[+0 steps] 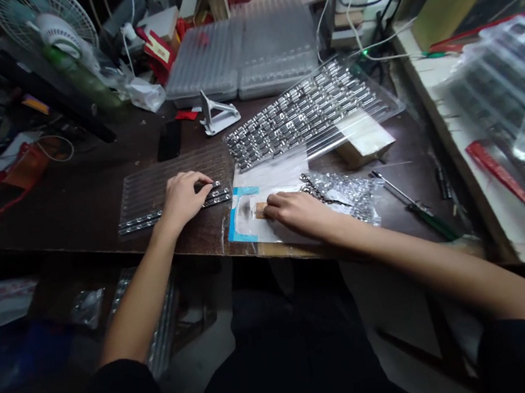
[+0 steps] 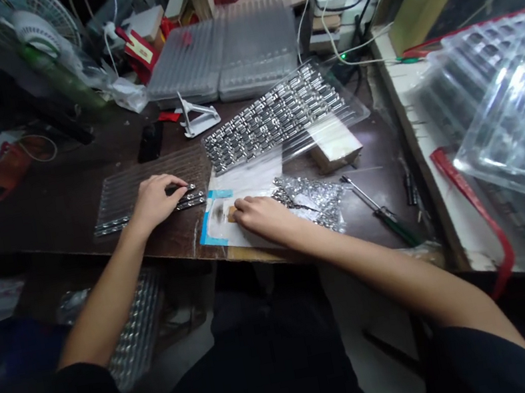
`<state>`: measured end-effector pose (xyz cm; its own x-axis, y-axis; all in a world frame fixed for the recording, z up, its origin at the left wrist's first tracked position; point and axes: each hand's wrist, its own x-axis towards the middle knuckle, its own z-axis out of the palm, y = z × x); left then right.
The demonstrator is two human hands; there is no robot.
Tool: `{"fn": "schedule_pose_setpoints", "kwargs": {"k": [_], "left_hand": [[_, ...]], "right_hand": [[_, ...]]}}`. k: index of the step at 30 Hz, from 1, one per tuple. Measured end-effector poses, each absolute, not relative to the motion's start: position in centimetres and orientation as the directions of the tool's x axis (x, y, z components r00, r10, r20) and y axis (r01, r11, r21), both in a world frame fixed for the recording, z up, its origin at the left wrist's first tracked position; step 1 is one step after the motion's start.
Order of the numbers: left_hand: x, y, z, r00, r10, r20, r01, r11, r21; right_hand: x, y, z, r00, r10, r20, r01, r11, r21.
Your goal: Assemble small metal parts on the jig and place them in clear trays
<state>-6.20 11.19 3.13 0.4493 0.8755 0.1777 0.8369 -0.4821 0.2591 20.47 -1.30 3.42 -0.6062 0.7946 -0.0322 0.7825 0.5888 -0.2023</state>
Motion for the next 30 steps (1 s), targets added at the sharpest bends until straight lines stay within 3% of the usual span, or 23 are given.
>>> {"fn": "schedule_pose_setpoints", "kwargs": {"k": [5, 9, 16, 23, 30], "left_hand": [[-6.1, 11.2, 3.4, 0.481, 0.863, 0.153, 0.841, -0.503, 0.199], [-6.2, 10.9, 3.9, 0.482, 0.862, 0.159, 0.853, -0.503, 0.142], [-4.0, 10.5, 5.8, 0.486, 0.851, 0.196, 0.846, -0.515, 0.138], [3.9, 11.0, 4.9, 0.57, 0.781, 0.254, 0.706, -0.624, 0.335], [9.0, 12.0, 2.9, 0.587, 0.733, 0.343, 0.622, -0.68, 0.388]], "right_hand": [[23.1, -1.2, 3.5, -0.449, 0.894, 0.005, 0.869, 0.438, -0.229], [25.3, -1.0, 3.7, -0.341, 0.939, -0.051, 0.915, 0.319, -0.246], [25.8, -1.2, 3.9, -0.347, 0.935, -0.078, 0.915, 0.319, -0.246], [26.8, -0.4, 3.3, -0.362, 0.929, 0.074, 0.775, 0.344, -0.531], [26.7, 0.0, 2.8, -0.301, 0.918, 0.258, 0.609, 0.393, -0.689]]}}
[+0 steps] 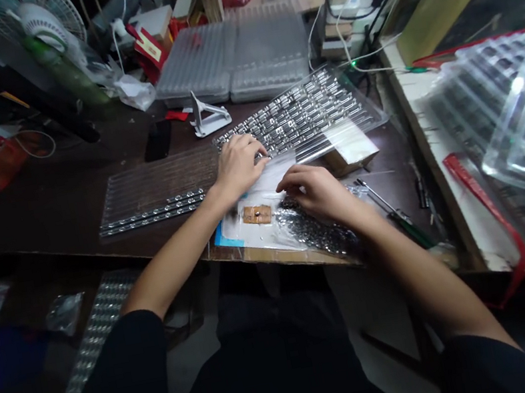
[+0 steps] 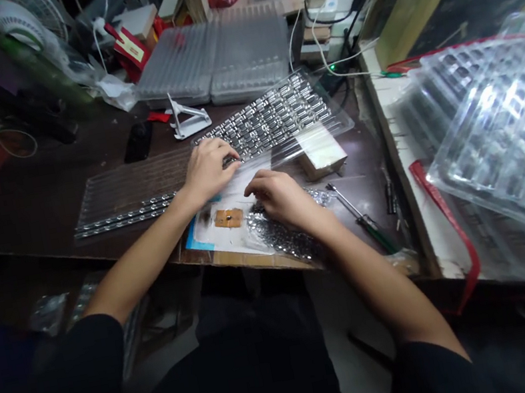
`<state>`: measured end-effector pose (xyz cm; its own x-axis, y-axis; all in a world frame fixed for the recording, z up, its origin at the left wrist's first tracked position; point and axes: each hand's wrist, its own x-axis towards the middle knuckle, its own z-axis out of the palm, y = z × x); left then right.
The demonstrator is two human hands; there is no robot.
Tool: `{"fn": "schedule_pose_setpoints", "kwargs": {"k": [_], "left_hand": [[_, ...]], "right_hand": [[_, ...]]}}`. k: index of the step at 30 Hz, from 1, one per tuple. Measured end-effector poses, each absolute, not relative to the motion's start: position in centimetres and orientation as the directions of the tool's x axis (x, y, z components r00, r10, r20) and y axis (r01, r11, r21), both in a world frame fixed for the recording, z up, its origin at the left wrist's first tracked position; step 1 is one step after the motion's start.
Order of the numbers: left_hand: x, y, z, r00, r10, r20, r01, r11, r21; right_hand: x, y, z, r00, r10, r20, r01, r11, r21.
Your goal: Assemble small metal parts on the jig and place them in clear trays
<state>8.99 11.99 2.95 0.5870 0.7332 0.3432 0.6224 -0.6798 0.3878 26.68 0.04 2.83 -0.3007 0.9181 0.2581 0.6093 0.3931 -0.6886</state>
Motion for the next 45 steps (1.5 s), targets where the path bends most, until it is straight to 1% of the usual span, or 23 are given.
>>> {"fn": "schedule_pose_setpoints", "kwargs": {"k": [3, 6, 8, 10, 13, 17, 20, 24, 26, 27, 29, 32, 34, 37, 41, 43, 45], "left_hand": [[9.2, 11.5, 3.3, 0.579, 0.744, 0.335, 0.609, -0.667, 0.429], [7.6, 9.5, 4.2, 0.577, 0.748, 0.327, 0.528, -0.647, 0.549], [5.8, 7.5, 4.4, 0.573, 0.759, 0.31, 0.485, -0.619, 0.618], [3.9, 5.3, 3.9, 0.541, 0.788, 0.294, 0.494, -0.581, 0.647], [1.7, 2.6, 2.0, 0.468, 0.84, 0.274, 0.512, -0.511, 0.69], [0.8, 1.2, -0.1, 0.413, 0.868, 0.277, 0.469, -0.463, 0.752], [1.1, 1.2, -0.3, 0.426, 0.857, 0.291, 0.446, -0.479, 0.756], [1.4, 1.4, -0.1, 0.451, 0.845, 0.288, 0.457, -0.496, 0.739], [1.5, 1.4, -0.1, 0.453, 0.843, 0.289, 0.457, -0.498, 0.737], [1.4, 1.4, -0.2, 0.456, 0.841, 0.292, 0.456, -0.502, 0.734], [1.4, 1.3, -0.4, 0.46, 0.835, 0.301, 0.459, -0.514, 0.724], [1.4, 1.1, -0.7, 0.456, 0.833, 0.312, 0.481, -0.526, 0.701], [1.5, 1.0, -0.9, 0.451, 0.835, 0.316, 0.497, -0.529, 0.688], [1.6, 1.0, -1.1, 0.452, 0.833, 0.32, 0.5, -0.533, 0.682], [1.6, 1.0, -1.0, 0.465, 0.821, 0.33, 0.475, -0.546, 0.69], [1.4, 1.0, -0.9, 0.41, 0.842, 0.351, 0.472, -0.525, 0.708], [1.1, 0.7, -0.8, 0.313, 0.877, 0.364, 0.49, -0.477, 0.729]], "right_hand": [[26.4, 0.0, 2.8, -0.291, 0.918, 0.268, 0.59, 0.393, -0.705], [26.3, 0.0, 2.7, -0.296, 0.924, 0.243, 0.613, 0.378, -0.693], [26.2, 0.0, 2.6, -0.319, 0.928, 0.192, 0.656, 0.363, -0.662], [25.9, -0.1, 2.6, -0.338, 0.932, 0.135, 0.723, 0.349, -0.596], [25.0, -0.2, 2.5, -0.32, 0.944, 0.085, 0.834, 0.323, -0.448], [23.5, 0.0, 2.4, -0.328, 0.943, 0.051, 0.902, 0.329, -0.278], [22.6, 0.2, 2.2, -0.339, 0.941, 0.01, 0.921, 0.334, -0.202], [22.2, 0.2, 2.0, -0.312, 0.949, -0.036, 0.939, 0.302, -0.163], [22.3, 0.1, 1.8, -0.298, 0.954, -0.04, 0.943, 0.288, -0.17], [22.5, 0.1, 1.6, -0.292, 0.956, -0.028, 0.94, 0.282, -0.195], [22.8, 0.0, 1.4, -0.288, 0.957, 0.028, 0.912, 0.283, -0.297], [23.2, -0.2, 1.2, -0.285, 0.944, 0.165, 0.818, 0.329, -0.472], [23.2, -0.3, 1.2, -0.306, 0.927, 0.215, 0.76, 0.374, -0.532], [22.8, -0.6, 1.3, -0.325, 0.921, 0.217, 0.722, 0.39, -0.572], [22.3, -0.7, 1.3, -0.301, 0.929, 0.216, 0.726, 0.37, -0.58], [22.2, -0.7, 1.2, -0.312, 0.927, 0.208, 0.717, 0.373, -0.589], [22.0, -0.7, 1.0, -0.362, 0.913, 0.188, 0.695, 0.399, -0.598]]}}
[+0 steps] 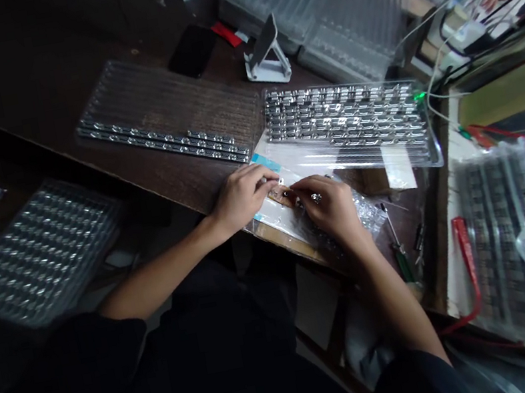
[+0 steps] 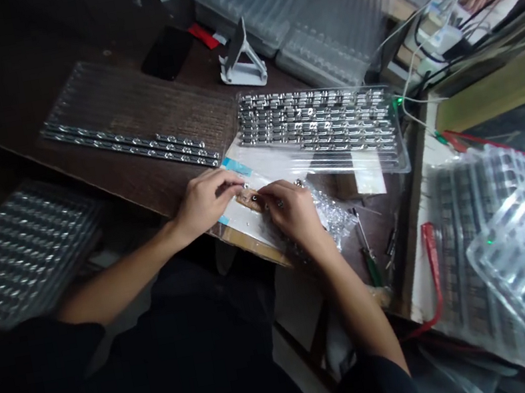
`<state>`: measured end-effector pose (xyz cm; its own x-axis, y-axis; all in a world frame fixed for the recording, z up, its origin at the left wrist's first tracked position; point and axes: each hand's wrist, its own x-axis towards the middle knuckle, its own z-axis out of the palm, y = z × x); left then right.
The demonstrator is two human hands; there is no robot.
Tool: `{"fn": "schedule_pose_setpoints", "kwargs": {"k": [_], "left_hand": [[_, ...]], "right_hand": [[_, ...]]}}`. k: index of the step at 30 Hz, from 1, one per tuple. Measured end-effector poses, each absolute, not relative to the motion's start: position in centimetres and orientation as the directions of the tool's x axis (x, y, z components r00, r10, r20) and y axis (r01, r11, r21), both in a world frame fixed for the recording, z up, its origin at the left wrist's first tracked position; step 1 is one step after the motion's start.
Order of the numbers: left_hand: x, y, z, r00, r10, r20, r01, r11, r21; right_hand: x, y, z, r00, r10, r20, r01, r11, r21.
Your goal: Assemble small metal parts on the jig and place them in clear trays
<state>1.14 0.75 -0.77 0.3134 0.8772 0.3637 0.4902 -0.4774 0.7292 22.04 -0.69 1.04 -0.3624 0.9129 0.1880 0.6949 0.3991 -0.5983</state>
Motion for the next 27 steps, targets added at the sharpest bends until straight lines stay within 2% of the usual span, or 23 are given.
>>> {"fn": "schedule_pose_setpoints", "kwargs": {"k": [3, 7, 9, 14, 17, 22, 27], "left_hand": [[0.9, 0.3, -0.7, 0.28, 0.9, 0.335, 0.577, -0.436, 0.69], [0.7, -0.2, -0.8, 0.354, 0.895, 0.273, 0.657, -0.445, 0.608], [0.7, -0.2, -0.8, 0.373, 0.889, 0.266, 0.658, -0.456, 0.599], [0.8, 0.1, -0.8, 0.324, 0.904, 0.278, 0.649, -0.426, 0.631], [1.5, 0.2, -0.4, 0.293, 0.904, 0.31, 0.604, -0.426, 0.673], [3.5, 0.1, 0.0, 0.332, 0.87, 0.365, 0.507, -0.491, 0.708], [4.1, 0.3, -0.5, 0.371, 0.866, 0.335, 0.522, -0.493, 0.696]], "right_hand": [[21.6, -0.9, 0.8, -0.457, 0.871, 0.179, 0.7, 0.476, -0.532], [20.6, -1.6, 0.7, -0.536, 0.828, 0.166, 0.788, 0.561, -0.253], [20.3, -1.8, 0.8, -0.556, 0.82, 0.138, 0.799, 0.573, -0.184], [21.2, -1.7, 1.8, -0.511, 0.856, 0.082, 0.814, 0.512, -0.274], [22.6, -1.5, 2.6, -0.42, 0.906, 0.056, 0.866, 0.418, -0.275], [23.7, -1.6, 2.7, -0.373, 0.927, -0.028, 0.893, 0.35, -0.283], [23.7, -1.5, 2.2, -0.367, 0.93, -0.028, 0.877, 0.336, -0.344]]}}
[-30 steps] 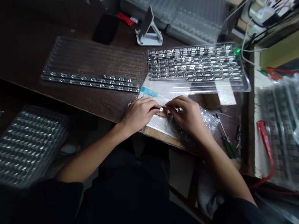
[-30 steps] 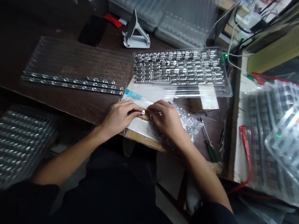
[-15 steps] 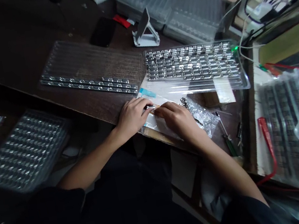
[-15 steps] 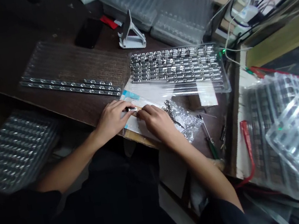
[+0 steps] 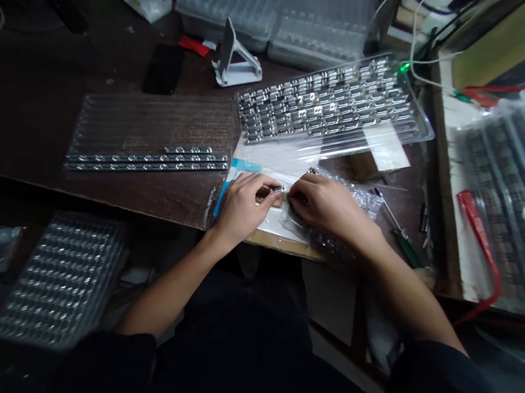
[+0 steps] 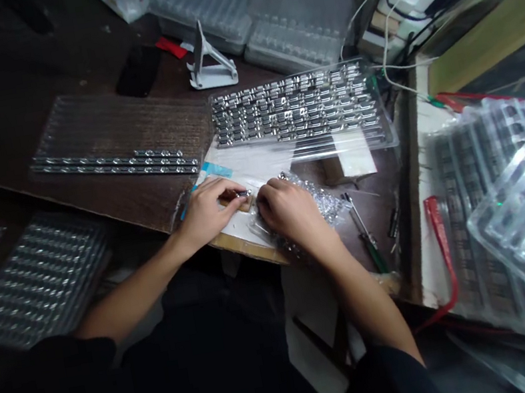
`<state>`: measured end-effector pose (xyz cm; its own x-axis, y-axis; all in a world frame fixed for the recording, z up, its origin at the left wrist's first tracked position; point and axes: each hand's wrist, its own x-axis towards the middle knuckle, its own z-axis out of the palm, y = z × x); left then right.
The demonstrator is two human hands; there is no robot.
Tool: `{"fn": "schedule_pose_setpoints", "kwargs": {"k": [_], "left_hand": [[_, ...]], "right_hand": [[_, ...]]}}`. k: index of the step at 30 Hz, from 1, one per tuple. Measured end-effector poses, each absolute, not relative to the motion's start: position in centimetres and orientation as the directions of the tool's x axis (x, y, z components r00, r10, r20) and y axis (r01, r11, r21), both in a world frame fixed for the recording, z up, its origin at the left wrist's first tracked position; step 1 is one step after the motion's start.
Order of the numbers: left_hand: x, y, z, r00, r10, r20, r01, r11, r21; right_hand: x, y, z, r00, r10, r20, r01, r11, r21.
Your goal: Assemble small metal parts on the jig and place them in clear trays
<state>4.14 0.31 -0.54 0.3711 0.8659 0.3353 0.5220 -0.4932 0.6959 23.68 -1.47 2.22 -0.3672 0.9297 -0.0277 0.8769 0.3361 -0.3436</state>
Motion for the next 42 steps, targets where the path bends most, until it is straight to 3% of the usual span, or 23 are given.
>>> {"fn": "schedule_pose_setpoints", "kwargs": {"k": [6, 17, 25, 30, 36, 38, 42], "left_hand": [[4.1, 0.4, -0.8, 0.381, 0.874, 0.301, 0.544, -0.475, 0.691], [4.1, 0.4, -1.3, 0.379, 0.882, 0.279, 0.559, -0.459, 0.691], [3.7, -0.3, -0.5, 0.245, 0.886, 0.393, 0.466, -0.463, 0.754], [2.3, -1.2, -0.1, 0.231, 0.898, 0.373, 0.474, -0.439, 0.763], [-0.4, -1.3, 0.0, 0.244, 0.892, 0.379, 0.554, -0.449, 0.701], [-1.8, -0.6, 0.4, 0.238, 0.889, 0.392, 0.597, -0.452, 0.663], [-4.6, 2.9, 2.0, 0.204, 0.884, 0.421, 0.704, -0.431, 0.564]], "right_hand": [[24.9, -1.3, 2.6, -0.353, 0.932, 0.087, 0.761, 0.34, -0.553], [25.1, -0.8, 2.3, -0.201, 0.955, 0.219, 0.702, 0.297, -0.648], [24.1, -0.7, 1.8, -0.228, 0.956, 0.183, 0.721, 0.292, -0.629], [22.7, -0.9, 1.9, -0.245, 0.953, 0.18, 0.716, 0.303, -0.629], [21.4, -0.8, 1.2, -0.382, 0.91, 0.159, 0.668, 0.391, -0.634], [21.1, -1.0, 1.0, -0.422, 0.897, 0.134, 0.697, 0.415, -0.585], [20.4, -1.6, 1.3, -0.516, 0.852, 0.091, 0.785, 0.512, -0.349]]}}
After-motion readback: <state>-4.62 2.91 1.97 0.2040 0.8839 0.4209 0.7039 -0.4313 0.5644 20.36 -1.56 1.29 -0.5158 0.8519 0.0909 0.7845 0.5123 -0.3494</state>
